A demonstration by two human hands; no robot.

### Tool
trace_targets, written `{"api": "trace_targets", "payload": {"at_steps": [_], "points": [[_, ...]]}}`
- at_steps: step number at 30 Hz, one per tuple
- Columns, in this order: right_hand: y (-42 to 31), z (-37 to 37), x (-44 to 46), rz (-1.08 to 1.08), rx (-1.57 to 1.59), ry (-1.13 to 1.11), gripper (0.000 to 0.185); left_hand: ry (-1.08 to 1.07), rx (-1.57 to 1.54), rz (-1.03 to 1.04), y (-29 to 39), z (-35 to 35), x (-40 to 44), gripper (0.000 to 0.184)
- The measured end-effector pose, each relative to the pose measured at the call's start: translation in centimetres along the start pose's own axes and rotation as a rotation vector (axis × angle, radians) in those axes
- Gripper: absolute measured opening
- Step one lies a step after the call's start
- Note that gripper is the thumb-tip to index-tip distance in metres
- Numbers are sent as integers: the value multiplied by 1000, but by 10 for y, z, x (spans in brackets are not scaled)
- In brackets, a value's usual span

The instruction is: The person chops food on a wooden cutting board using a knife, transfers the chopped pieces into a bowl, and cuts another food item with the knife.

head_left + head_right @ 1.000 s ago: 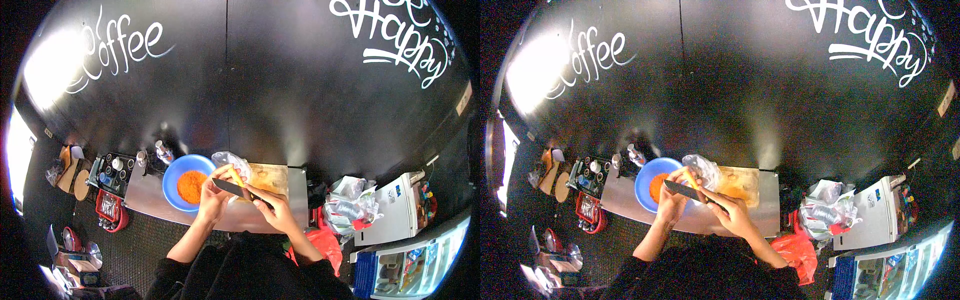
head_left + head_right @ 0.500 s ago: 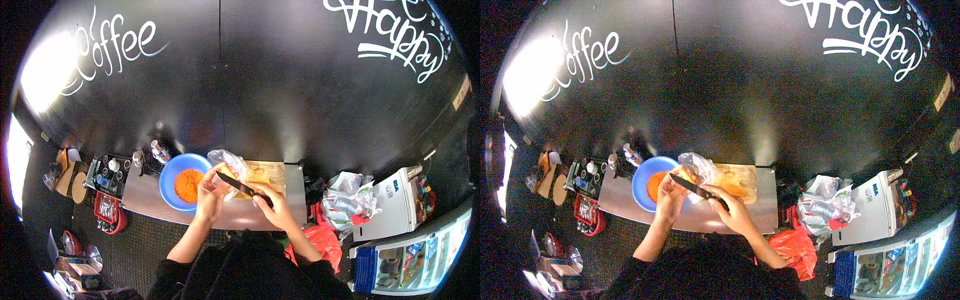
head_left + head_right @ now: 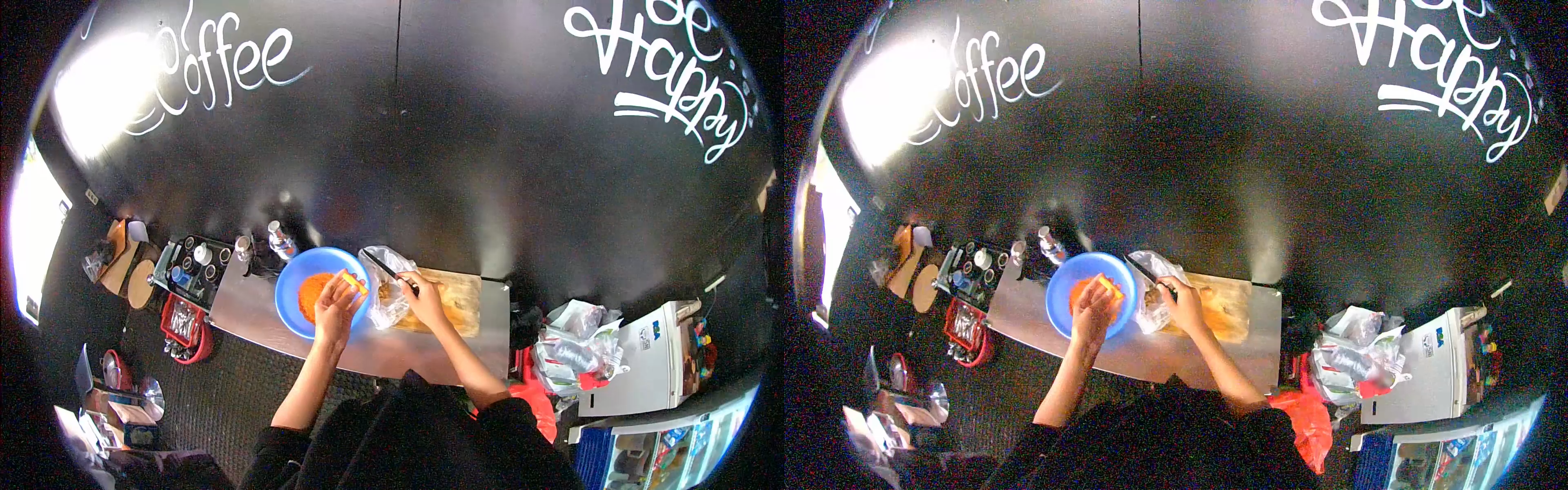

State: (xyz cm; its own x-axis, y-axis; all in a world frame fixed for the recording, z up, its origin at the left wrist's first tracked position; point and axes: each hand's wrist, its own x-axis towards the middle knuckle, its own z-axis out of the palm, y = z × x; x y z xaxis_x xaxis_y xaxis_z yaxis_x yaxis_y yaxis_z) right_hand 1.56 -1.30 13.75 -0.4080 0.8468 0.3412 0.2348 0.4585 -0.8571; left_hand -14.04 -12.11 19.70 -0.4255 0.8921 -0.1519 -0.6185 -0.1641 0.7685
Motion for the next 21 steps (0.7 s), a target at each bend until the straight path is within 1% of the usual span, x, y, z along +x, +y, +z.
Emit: {"api": "trace_targets", "payload": {"at_steps": [3, 4, 6, 7, 11, 14, 16, 17, 18, 20, 21], "points": [[19, 14, 5, 29, -74, -8, 29, -21, -32, -24, -1, -2, 5, 44], [28, 17, 7, 26, -73, -12, 29, -28, -34, -42, -2, -2, 6, 44], [39, 21, 11, 118, -213, -55, 27, -59, -39, -39, -7, -4, 8, 43], [40, 24, 12, 108, -208, 36, 22, -94, -43, -40, -8, -4, 9, 42], [49, 24, 22, 73, -279, 77, 23, -132, -18, -58, -12, -1, 10, 40], [26, 15, 20, 87, -271, 39, 23, -166, 13, -67, -5, 8, 4, 40], [-2, 7, 15, 19, 147, 177, 23, -195, -33, -99, -2, 14, 1, 42], [-19, -6, 10, 247, 325, 7, 26, -197, -33, -100, 1, 18, -1, 42], [-37, -17, 3, 247, 324, 10, 26, -210, -42, -108, 3, 22, -3, 43], [-72, -35, -14, 45, 278, -77, 31, -225, -51, -120, 8, 29, -8, 44], [-85, -42, -21, 47, 277, -73, 31, -229, -88, -118, 10, 32, -10, 43]]}}
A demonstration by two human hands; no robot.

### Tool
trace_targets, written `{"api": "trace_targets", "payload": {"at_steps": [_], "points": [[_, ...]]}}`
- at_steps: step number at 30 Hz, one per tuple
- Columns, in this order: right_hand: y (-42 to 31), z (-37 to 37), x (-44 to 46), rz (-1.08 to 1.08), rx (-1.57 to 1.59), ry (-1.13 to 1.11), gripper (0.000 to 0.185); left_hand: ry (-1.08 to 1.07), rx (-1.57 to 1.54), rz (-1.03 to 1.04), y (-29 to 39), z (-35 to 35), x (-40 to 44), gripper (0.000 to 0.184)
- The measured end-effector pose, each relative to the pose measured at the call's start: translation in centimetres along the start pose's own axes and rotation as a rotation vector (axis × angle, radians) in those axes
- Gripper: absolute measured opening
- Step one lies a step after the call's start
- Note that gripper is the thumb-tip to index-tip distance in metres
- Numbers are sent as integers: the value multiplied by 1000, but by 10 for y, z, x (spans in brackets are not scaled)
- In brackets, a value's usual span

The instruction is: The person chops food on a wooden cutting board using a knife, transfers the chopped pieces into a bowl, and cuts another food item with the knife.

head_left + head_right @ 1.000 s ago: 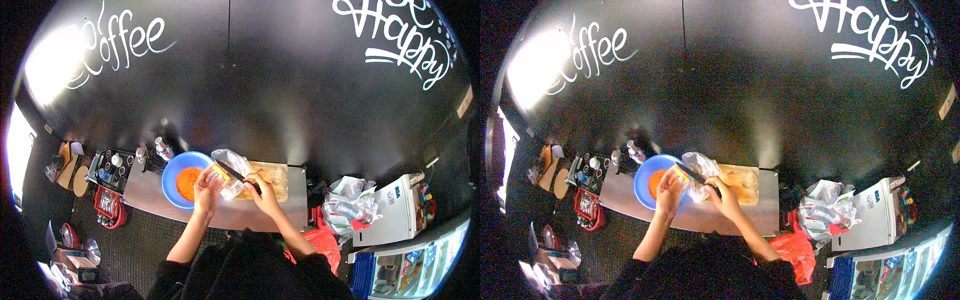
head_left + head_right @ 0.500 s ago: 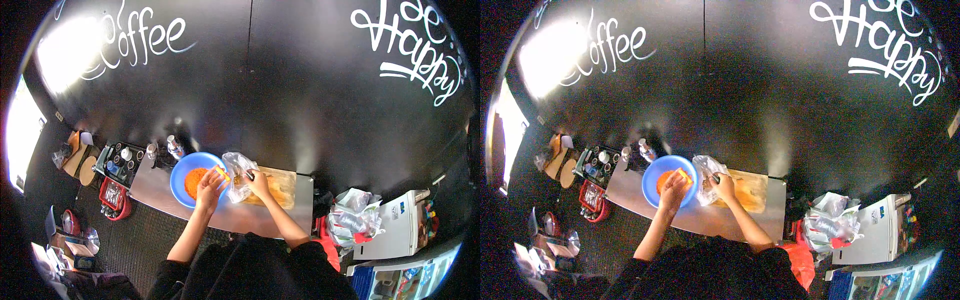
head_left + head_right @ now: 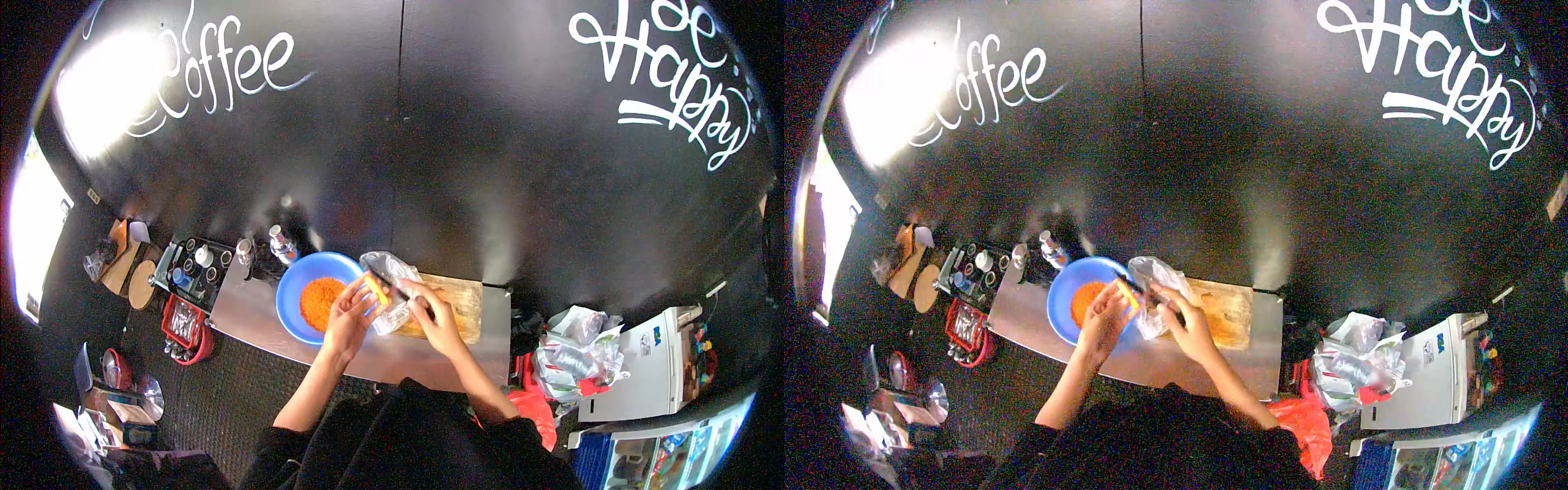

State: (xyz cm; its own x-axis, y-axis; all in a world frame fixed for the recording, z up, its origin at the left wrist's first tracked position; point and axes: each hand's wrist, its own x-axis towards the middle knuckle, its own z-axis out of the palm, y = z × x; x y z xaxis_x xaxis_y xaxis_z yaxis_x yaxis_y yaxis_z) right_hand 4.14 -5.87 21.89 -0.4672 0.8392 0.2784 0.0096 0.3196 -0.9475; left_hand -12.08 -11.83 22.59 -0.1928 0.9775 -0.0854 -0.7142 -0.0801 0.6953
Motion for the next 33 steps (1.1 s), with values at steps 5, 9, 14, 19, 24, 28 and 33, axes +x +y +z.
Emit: {"api": "trace_targets", "payload": {"at_steps": [5, 9, 14, 19, 24, 28, 33], "points": [[-30, -7, -24, -177, -217, -92, 37, -57, -2, 32, 6, 25, -12, 45], [-39, -10, -33, -163, -250, -69, 37, -83, 76, 84, 3, 29, -15, 48], [-45, -10, -38, -196, -258, -36, 34, -119, 140, 123, 3, 35, -19, 48], [-49, -10, -43, -163, -202, -43, 31, -115, 219, 200, 2, 40, -23, 51], [-46, -9, -42, -321, -255, 22, 36, -102, 193, 196, 4, 42, -27, 50], [-46, -11, -44, -257, -275, -19, 37, -105, 196, 199, 3, 42, -29, 49], [-44, -11, -46, -264, -236, 7, 36, -108, 280, 224, 2, 44, -32, 48]]}}
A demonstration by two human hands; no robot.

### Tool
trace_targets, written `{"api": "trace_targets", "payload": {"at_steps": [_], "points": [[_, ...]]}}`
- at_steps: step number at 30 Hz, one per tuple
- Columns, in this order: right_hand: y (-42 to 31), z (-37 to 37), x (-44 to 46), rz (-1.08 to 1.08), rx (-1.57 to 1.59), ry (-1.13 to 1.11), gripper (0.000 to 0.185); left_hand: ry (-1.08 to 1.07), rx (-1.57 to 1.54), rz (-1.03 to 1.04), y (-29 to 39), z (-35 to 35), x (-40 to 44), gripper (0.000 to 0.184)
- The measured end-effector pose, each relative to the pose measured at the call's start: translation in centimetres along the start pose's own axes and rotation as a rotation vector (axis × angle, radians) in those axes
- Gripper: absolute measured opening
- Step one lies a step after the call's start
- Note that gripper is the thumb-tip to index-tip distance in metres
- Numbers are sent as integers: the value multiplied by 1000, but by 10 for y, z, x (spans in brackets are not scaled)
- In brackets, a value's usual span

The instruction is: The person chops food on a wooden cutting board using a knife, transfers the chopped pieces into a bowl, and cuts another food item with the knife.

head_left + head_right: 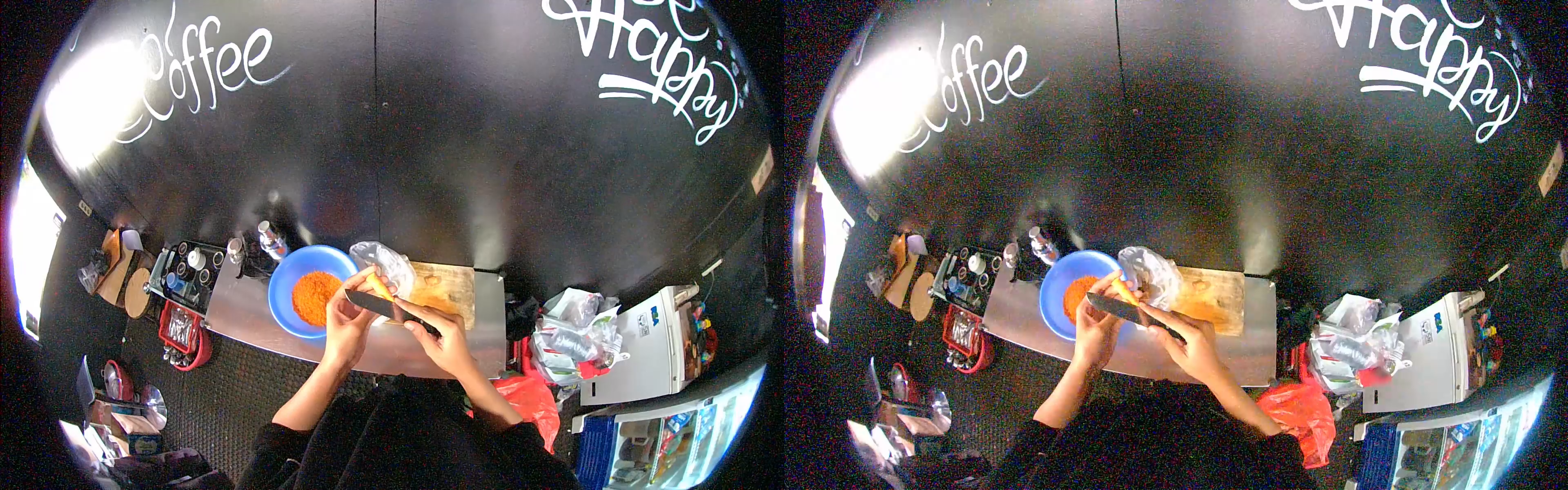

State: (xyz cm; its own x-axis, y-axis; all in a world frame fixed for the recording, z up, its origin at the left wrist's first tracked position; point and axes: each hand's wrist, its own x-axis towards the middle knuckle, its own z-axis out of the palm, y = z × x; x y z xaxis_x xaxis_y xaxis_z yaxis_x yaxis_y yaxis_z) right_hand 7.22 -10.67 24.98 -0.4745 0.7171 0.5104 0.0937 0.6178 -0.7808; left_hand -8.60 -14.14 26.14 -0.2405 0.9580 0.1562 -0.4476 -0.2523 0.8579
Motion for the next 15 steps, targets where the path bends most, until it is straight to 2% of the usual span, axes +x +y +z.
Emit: {"api": "trace_targets", "payload": {"at_steps": [4, 7, 9, 10, 15], "points": [[-1, -2, -3, 6, -21, -27, 36, -11, 42, 10, 1, 4, -1, 49], [-1, -4, -3, -78, -7, 15, 37, -14, 5, -7, 2, 4, 0, 49], [-2, -8, -4, 64, 8, -83, 37, -24, 16, -3, 1, 3, 1, 49], [-2, -8, -4, 65, 8, -83, 37, -33, 28, 4, 1, 2, 2, 49], [5, -5, -4, -23, 9, -44, 37, -50, 41, 10, 4, 3, 2, 47]]}}
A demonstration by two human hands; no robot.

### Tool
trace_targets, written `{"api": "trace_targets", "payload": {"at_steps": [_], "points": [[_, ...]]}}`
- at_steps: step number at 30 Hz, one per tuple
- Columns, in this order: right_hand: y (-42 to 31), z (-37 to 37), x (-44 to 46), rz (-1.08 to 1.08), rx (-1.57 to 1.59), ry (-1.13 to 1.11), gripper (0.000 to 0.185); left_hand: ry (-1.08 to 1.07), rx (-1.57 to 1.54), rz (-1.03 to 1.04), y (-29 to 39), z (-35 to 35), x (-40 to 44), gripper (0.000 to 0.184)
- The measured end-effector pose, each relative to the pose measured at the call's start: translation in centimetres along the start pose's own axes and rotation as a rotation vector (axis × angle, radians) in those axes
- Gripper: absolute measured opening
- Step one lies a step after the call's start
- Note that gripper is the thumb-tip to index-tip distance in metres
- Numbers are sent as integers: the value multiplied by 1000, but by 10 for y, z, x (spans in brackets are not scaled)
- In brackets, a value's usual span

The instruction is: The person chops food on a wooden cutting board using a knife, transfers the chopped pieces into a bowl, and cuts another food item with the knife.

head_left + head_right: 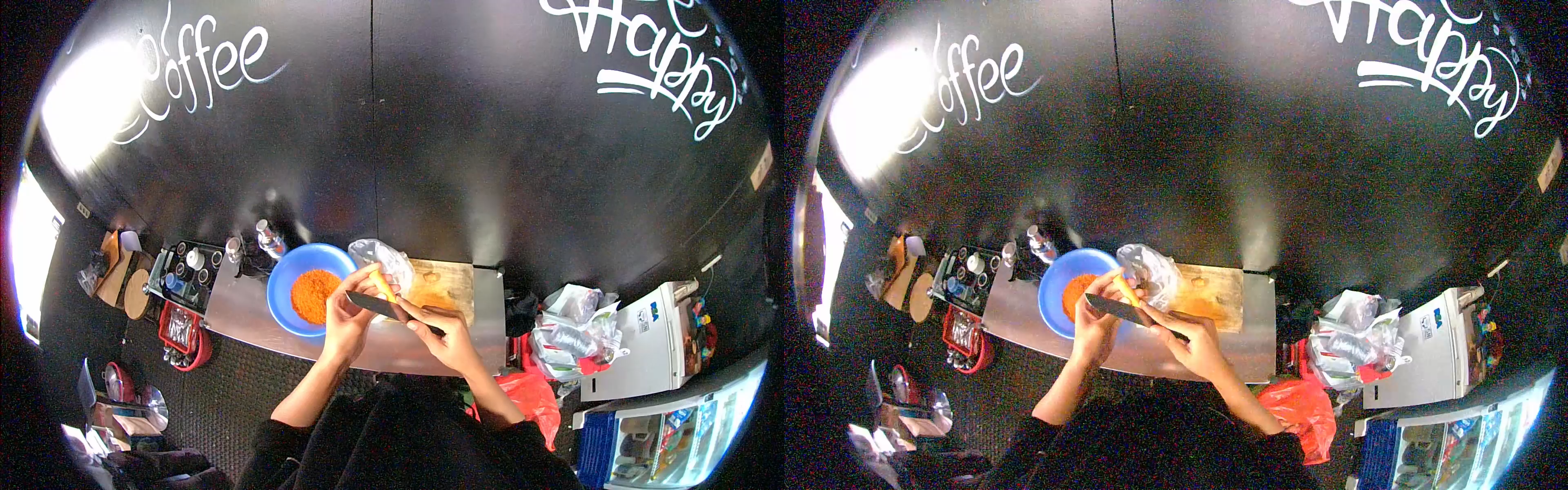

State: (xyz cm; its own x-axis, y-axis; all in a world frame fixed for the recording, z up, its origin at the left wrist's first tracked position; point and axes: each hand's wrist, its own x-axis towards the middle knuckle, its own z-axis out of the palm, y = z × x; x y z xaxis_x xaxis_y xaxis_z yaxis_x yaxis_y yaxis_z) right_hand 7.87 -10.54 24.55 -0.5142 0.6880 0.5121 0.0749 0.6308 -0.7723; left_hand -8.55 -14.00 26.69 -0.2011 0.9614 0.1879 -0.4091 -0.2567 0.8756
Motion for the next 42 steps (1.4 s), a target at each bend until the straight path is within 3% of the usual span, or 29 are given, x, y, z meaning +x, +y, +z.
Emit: {"api": "trace_targets", "payload": {"at_steps": [4, 7, 10, 12, 16, 18, 19, 21, 23, 25, 26, 30, 32, 42], "points": [[-1, 5, 3, -37, 36, 46, 38, -7, 22, 18, 0, -4, 0, 44], [-3, 8, 2, 55, -54, -8, 42, 18, 72, 6, 1, -6, -1, 44], [-5, 17, 5, -22, -123, 67, 43, 18, 93, 19, 2, -8, 0, 44], [-6, 23, 7, -119, -185, 181, 31, 18, 78, 28, 1, -9, 0, 45], [1, 33, 6, -94, -197, 207, 27, -11, 104, 38, -2, -15, 4, 47], [3, 39, 5, 102, 172, 264, 25, 0, 62, -19, 3, -12, 5, 47], [3, 37, 6, 102, 171, 263, 25, 9, 20, -79, 5, -11, 5, 48], [0, 26, 7, 556, 685, 87, 29, 7, -6, -87, -2, -18, 8, 48], [1, 16, 11, 625, 730, 24, 32, 5, -31, -98, -3, -21, 10, 48], [12, 12, 12, 683, 1091, -86, 34, -10, -63, -141, 3, -19, 12, 50], [12, 11, 12, 672, 1104, -89, 33, -10, -64, -142, 2, -19, 13, 50], [8, 1, 16, 653, 857, -137, 31, -28, -122, -201, 6, -19, 16, 51], [-6, 0, 22, 197, 185, -80, 34, -49, -127, -223, 7, -19, 18, 52], [-8, 1, 25, 46, 41, -45, 35, -115, 74, -34, -3, -19, 19, 50]]}}
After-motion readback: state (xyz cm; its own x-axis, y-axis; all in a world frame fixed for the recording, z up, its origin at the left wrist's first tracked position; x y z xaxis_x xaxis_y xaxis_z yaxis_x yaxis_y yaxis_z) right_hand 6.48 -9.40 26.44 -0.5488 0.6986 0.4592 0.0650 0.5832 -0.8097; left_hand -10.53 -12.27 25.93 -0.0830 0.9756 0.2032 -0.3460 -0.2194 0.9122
